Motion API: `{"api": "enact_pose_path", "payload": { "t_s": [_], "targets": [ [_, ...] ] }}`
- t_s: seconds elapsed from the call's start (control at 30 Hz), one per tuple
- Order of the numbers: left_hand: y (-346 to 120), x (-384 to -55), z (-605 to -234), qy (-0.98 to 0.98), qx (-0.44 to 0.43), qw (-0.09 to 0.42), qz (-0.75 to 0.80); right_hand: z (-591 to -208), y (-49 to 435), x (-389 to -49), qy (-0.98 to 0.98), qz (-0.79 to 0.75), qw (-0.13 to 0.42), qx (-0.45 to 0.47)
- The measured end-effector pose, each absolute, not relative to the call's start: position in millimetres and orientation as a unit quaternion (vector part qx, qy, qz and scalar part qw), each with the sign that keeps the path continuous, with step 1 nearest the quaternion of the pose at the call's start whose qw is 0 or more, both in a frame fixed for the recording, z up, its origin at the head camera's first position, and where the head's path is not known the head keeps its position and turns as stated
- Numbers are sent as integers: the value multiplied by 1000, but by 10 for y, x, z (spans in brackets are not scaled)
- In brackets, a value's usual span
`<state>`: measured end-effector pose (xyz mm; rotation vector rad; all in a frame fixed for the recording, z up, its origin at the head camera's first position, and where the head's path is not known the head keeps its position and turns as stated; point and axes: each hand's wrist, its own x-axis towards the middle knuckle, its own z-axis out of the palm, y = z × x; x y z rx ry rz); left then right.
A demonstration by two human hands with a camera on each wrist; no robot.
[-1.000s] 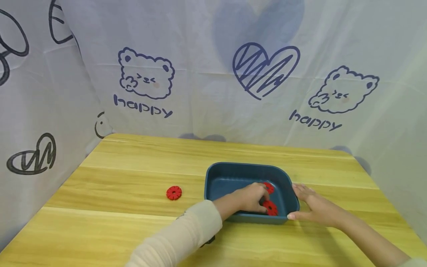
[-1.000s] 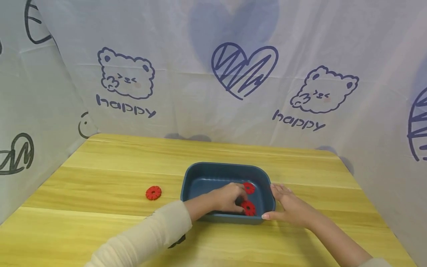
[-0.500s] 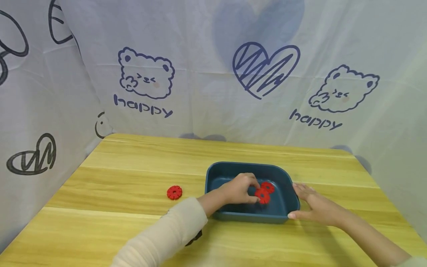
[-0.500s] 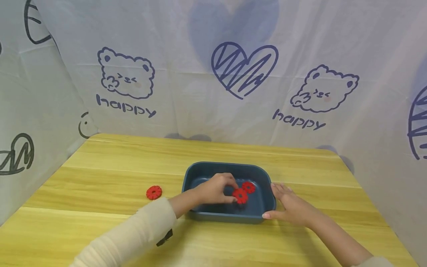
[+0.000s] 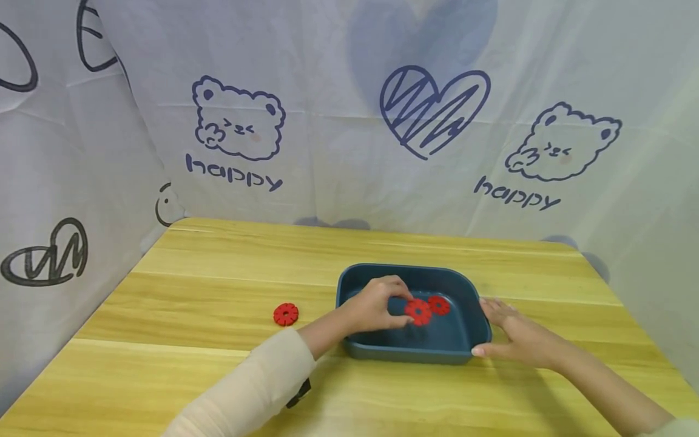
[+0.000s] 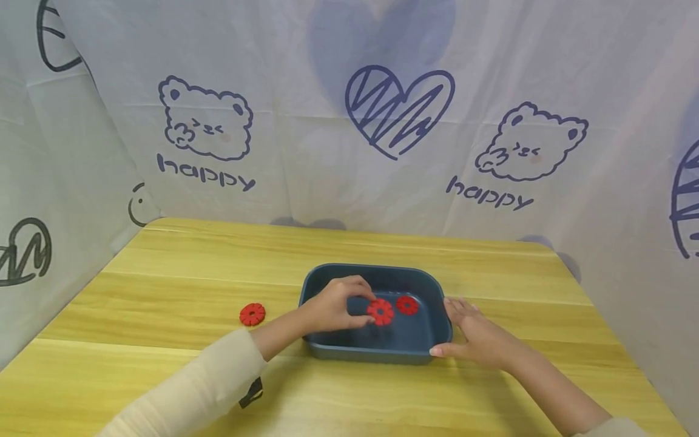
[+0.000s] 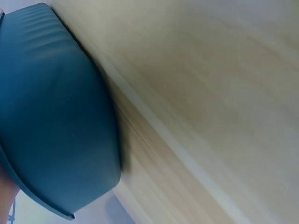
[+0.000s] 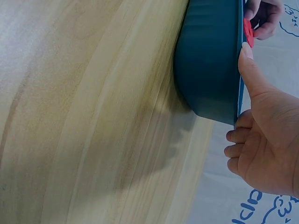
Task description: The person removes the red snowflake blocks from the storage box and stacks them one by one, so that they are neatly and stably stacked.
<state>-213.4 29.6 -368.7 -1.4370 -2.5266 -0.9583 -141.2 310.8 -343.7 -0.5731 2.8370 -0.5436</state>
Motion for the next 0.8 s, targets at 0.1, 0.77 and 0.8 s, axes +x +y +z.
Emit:
{"api": "enact_pose_path", "payload": {
  "t_s": [0.1,0.77,0.8],
  "targets": [
    [243,-2132,-3686,-824,-465,47,-321,-3430,3107,-1415,959,-182,102,-194],
    [-124,-2051,-3689,-815,-448,137,-342,-3389,3112,-1417,956,-190,109,-193],
    [-148,-2053,-3689,-814,-447,138,-343,-3385,3112,-1417,956,-192,109,-192]
  ]
}}
